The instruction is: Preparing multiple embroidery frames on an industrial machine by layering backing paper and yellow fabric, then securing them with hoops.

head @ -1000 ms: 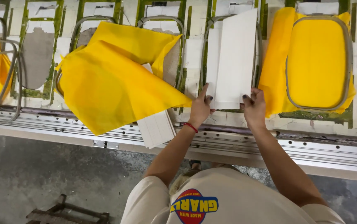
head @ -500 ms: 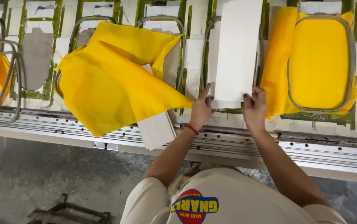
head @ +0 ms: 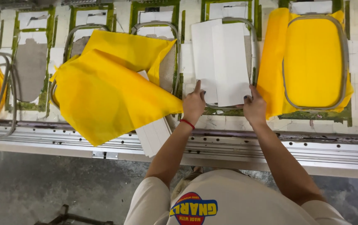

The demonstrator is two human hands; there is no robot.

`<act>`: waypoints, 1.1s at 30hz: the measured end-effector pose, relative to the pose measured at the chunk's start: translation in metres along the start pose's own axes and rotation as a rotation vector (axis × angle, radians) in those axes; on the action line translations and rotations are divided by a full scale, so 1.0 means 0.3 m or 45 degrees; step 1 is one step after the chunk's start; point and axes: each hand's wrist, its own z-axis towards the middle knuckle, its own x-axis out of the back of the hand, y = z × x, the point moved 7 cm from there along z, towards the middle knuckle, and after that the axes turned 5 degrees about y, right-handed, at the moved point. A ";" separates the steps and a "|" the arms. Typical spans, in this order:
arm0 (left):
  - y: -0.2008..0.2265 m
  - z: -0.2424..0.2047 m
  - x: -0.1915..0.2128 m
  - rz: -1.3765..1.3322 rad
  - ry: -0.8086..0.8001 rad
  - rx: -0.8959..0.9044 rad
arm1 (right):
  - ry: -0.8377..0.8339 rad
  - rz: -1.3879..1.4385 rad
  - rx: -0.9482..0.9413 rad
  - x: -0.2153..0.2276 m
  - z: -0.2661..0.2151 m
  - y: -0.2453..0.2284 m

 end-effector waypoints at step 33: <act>0.001 -0.028 0.026 0.027 -0.026 -0.062 | 0.214 -0.511 0.468 0.019 0.020 0.056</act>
